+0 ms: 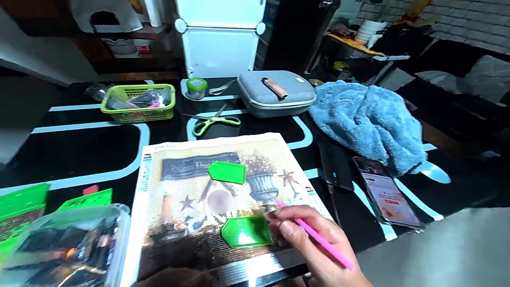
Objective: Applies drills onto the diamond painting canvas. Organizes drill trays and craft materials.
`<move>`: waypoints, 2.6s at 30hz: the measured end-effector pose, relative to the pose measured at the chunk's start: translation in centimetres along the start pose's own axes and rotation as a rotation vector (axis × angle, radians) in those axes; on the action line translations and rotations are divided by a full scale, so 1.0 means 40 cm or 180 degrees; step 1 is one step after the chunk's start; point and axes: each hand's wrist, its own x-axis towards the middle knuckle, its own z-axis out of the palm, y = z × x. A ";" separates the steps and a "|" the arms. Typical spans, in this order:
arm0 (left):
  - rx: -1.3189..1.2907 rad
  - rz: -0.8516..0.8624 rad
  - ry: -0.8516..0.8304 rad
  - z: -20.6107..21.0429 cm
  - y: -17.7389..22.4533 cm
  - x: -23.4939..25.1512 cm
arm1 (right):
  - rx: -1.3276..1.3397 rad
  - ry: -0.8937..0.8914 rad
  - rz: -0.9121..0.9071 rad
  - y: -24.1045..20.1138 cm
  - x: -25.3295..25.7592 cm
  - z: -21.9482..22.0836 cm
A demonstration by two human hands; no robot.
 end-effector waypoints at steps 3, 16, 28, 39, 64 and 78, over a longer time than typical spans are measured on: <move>0.0060 -0.0039 0.0197 0.006 0.006 -0.005 | -0.0476 -0.0751 -0.0295 -0.043 0.052 0.072; 0.0249 0.0230 0.1021 0.056 0.018 0.001 | -0.0962 -0.1458 -0.0659 -0.137 0.163 0.139; 0.2681 0.0719 0.2645 -0.221 0.075 -0.129 | -0.1209 -0.1293 -0.1318 -0.045 0.327 0.333; 0.3485 0.0197 0.2650 -0.300 0.042 -0.145 | -0.1558 -0.1731 -0.1738 -0.067 0.370 0.516; 0.3064 0.0480 0.2594 -0.291 0.013 -0.151 | -0.1900 -0.1464 -0.2213 -0.034 0.420 0.573; 0.3121 0.0205 0.2565 -0.293 0.013 -0.144 | -0.1660 -0.1845 -0.2427 -0.031 0.405 0.546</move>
